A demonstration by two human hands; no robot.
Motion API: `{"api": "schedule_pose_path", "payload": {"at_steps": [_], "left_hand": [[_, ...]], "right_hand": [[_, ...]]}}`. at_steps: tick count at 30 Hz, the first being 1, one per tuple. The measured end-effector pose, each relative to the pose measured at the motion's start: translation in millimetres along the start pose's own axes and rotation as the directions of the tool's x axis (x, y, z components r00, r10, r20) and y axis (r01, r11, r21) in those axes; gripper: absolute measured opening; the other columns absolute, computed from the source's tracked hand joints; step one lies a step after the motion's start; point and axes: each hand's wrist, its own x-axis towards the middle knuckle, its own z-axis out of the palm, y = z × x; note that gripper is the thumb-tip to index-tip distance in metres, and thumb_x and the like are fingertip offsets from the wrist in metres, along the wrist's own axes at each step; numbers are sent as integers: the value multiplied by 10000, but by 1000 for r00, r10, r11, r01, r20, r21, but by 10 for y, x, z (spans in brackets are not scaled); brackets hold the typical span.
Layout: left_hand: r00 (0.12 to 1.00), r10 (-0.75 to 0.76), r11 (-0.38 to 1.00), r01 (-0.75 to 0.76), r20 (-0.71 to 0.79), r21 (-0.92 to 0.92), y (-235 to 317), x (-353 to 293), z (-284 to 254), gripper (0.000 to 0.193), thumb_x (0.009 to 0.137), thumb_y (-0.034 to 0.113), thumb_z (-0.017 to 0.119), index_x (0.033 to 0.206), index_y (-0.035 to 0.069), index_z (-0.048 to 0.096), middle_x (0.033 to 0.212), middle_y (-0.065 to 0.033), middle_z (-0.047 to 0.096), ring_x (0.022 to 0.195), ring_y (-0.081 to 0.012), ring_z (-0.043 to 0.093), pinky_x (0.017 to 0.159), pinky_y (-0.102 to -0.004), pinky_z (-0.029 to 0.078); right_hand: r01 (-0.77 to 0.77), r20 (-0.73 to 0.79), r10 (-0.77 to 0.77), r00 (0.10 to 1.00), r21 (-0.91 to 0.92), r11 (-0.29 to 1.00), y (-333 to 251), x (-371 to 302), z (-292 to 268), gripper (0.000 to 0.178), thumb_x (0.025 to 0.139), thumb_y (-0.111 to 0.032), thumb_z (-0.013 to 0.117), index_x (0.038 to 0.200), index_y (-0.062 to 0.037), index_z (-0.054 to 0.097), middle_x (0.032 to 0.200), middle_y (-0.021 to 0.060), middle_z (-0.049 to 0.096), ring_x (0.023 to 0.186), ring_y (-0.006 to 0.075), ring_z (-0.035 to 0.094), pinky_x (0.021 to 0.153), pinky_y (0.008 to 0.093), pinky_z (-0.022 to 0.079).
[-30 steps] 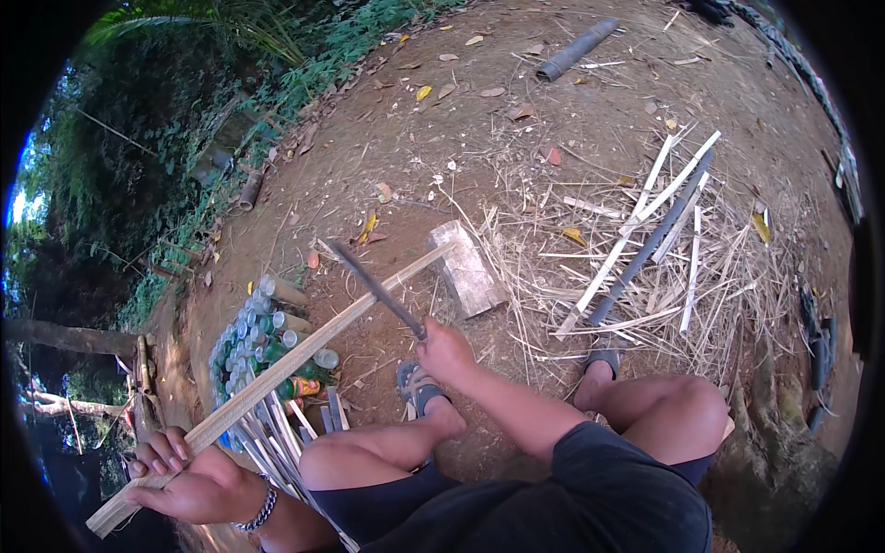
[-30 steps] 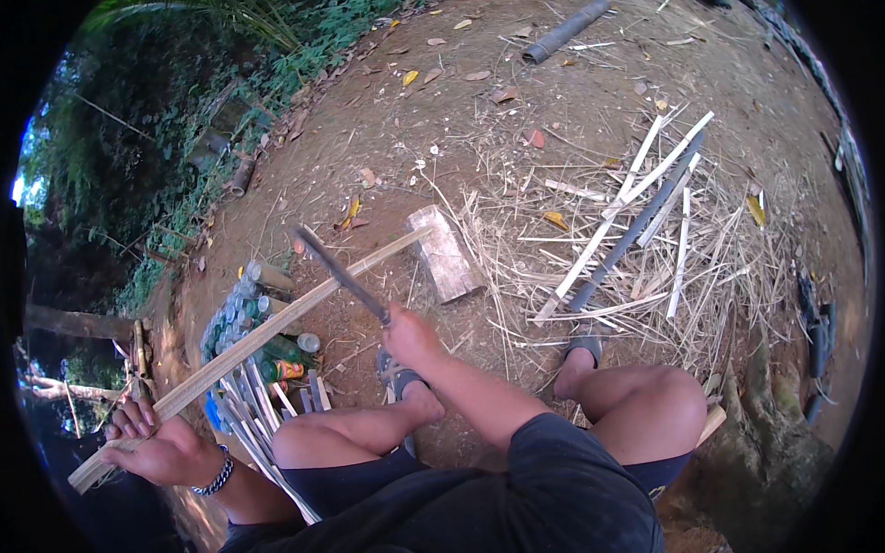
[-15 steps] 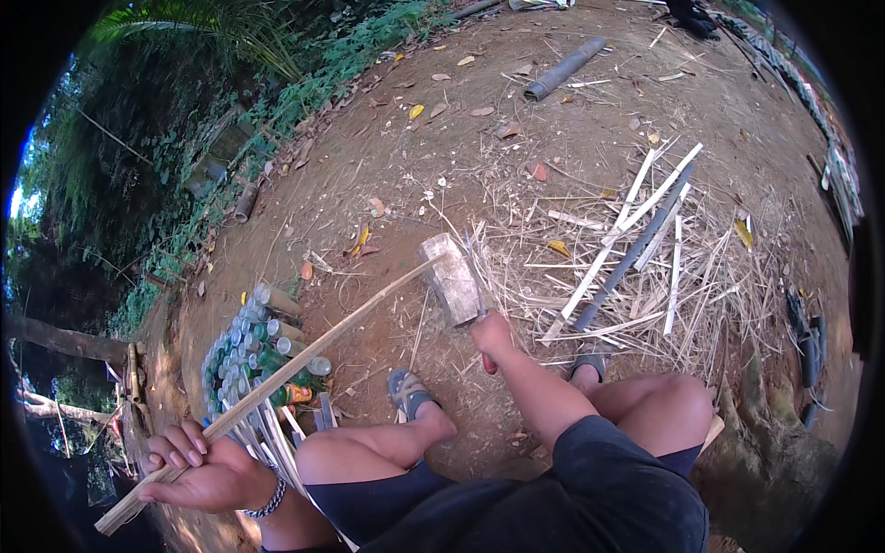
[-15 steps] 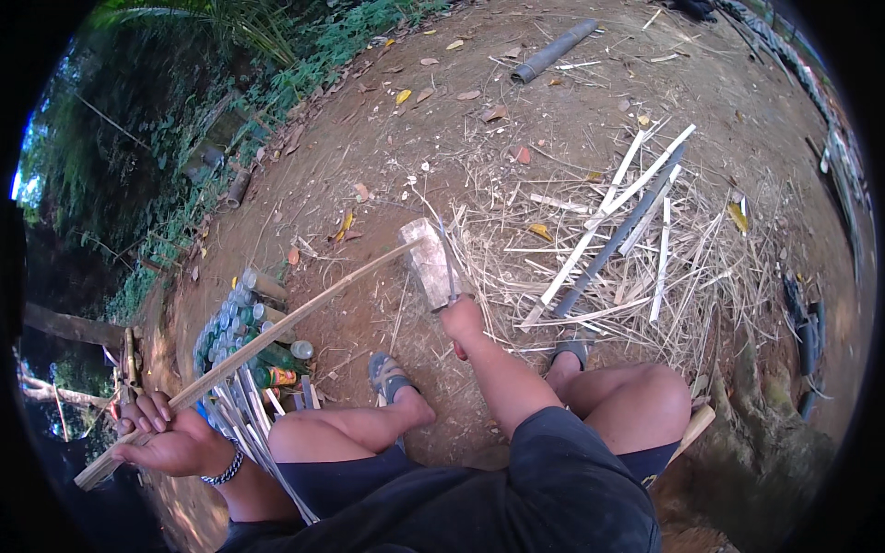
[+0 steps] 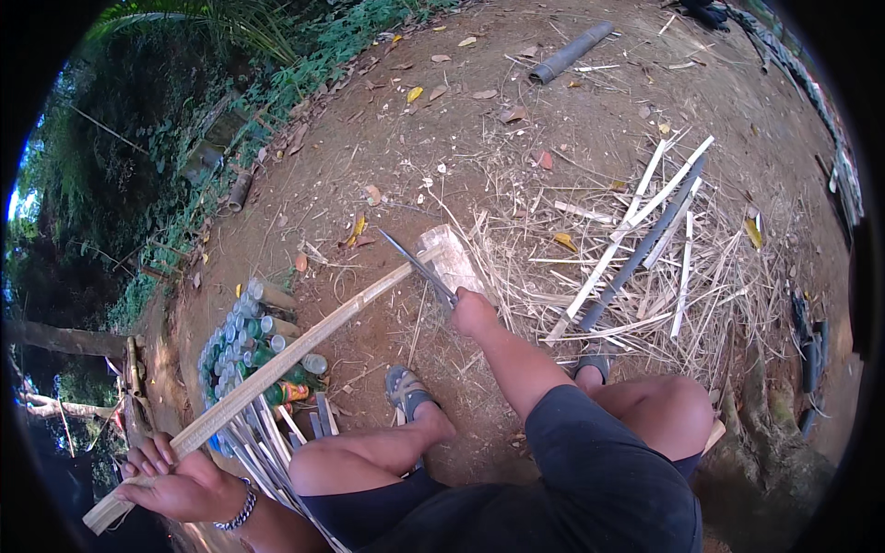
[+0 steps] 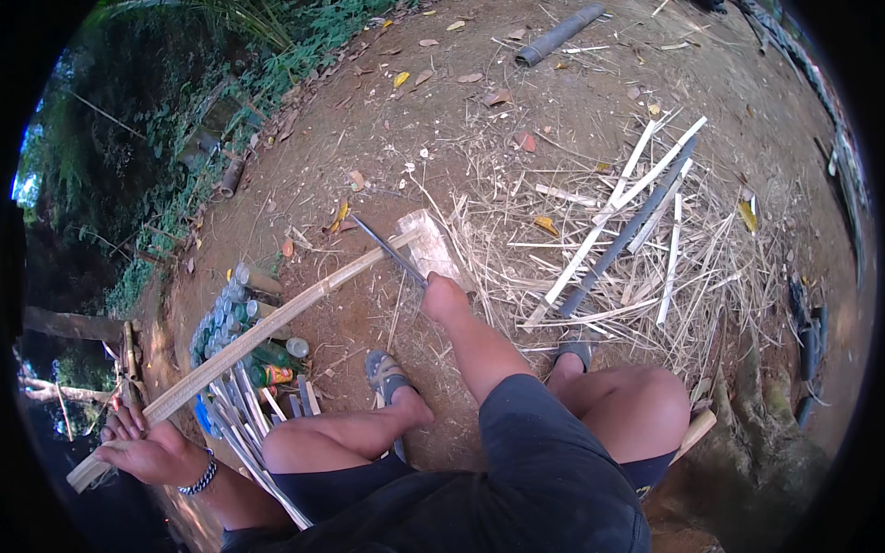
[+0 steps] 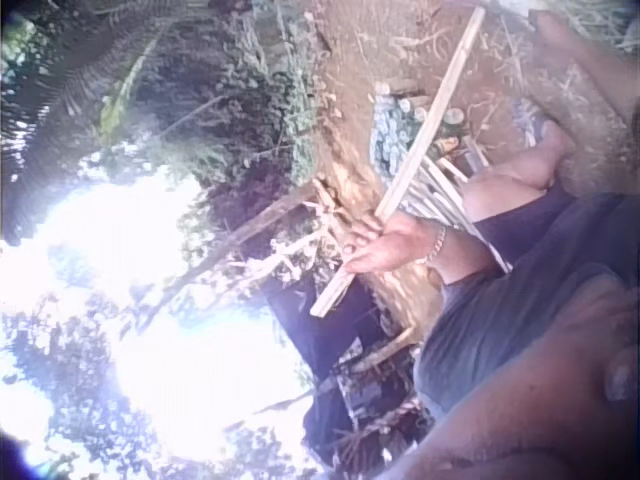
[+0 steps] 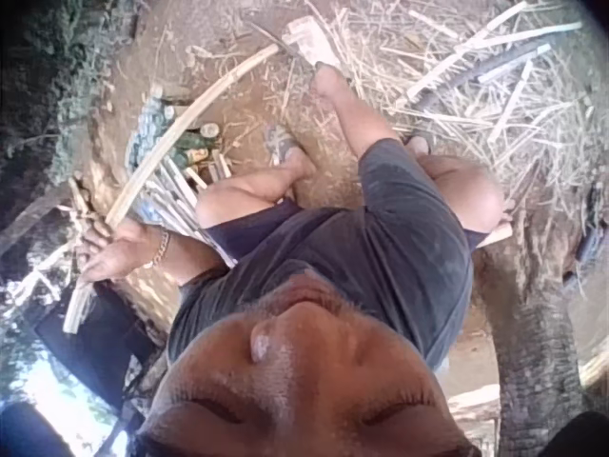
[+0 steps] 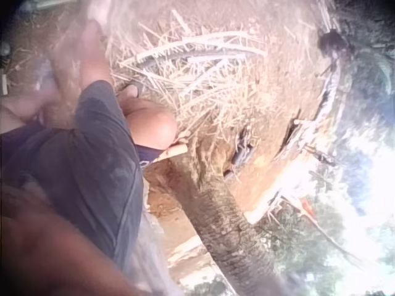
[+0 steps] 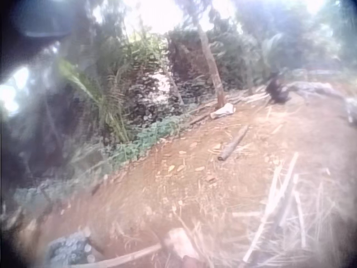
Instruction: The person shaves a long bamboo strip with a machete while holding it against a wooden block, working in an outdoor manufacturing area.
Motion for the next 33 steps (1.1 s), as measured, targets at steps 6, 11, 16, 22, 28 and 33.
{"api": "schedule_pose_path", "payload": {"at_steps": [6, 11, 16, 22, 28, 33], "left_hand": [[991, 3, 999, 3, 134, -42, 34, 125, -333, 429, 1013, 438, 379, 768, 93, 448, 635, -3, 343, 535, -110, 323, 483, -225, 293], [984, 7, 998, 4, 179, -58, 21, 103, -285, 412, 1012, 429, 388, 774, 97, 441, 631, 2, 320, 534, -111, 306, 487, -225, 286], [987, 5, 998, 4, 160, -60, 9, 98, -179, 412, 1002, 430, 419, 774, 89, 453, 623, 2, 328, 524, -104, 304, 477, -218, 277], [985, 16, 997, -3, 169, -80, 24, 142, -181, 411, 996, 429, 439, 775, 83, 463, 625, 0, 345, 522, -98, 309, 466, -217, 282], [959, -26, 975, 87, 282, -205, -30, 66, -128, 425, 983, 447, 462, 802, 63, 492, 665, -15, 399, 525, -99, 361, 480, -217, 320], [936, 48, 954, 60, 348, -294, 49, 216, -371, 560, 881, 612, 530, 843, 54, 509, 686, -21, 423, 531, -106, 405, 507, -241, 370]], "right_hand": [[105, 25, -108, 994, 97, 990, -609, -342, 116, 203, 795, -102, 559, 984, -30, 571, 903, 244, 650, 890, 412, 635, 805, 480, 497], [161, 28, -162, 986, 31, 987, -632, -496, -165, 188, 806, -104, 559, 978, -28, 566, 907, 229, 650, 896, 394, 642, 813, 483, 495], [-214, 142, 219, 965, -55, 975, 454, 193, -105, 289, 836, -153, 557, 1072, 7, 604, 1034, 254, 647, 984, 388, 632, 856, 449, 499], [-171, 121, 178, 977, -68, 983, 238, 25, 36, 339, 819, -181, 583, 1096, 12, 598, 1082, 256, 635, 1038, 388, 616, 898, 431, 489], [-235, 365, 236, 900, -49, 971, 935, 535, 93, 260, 785, -107, 627, 1000, 39, 646, 943, 214, 679, 778, 316, 671, 701, 402, 534], [-526, 433, 299, 851, 684, 505, 436, 40, 152, 48, 795, -34, 611, 774, 5, 593, 634, 90, 554, 514, 183, 530, 465, 332, 444]]}}
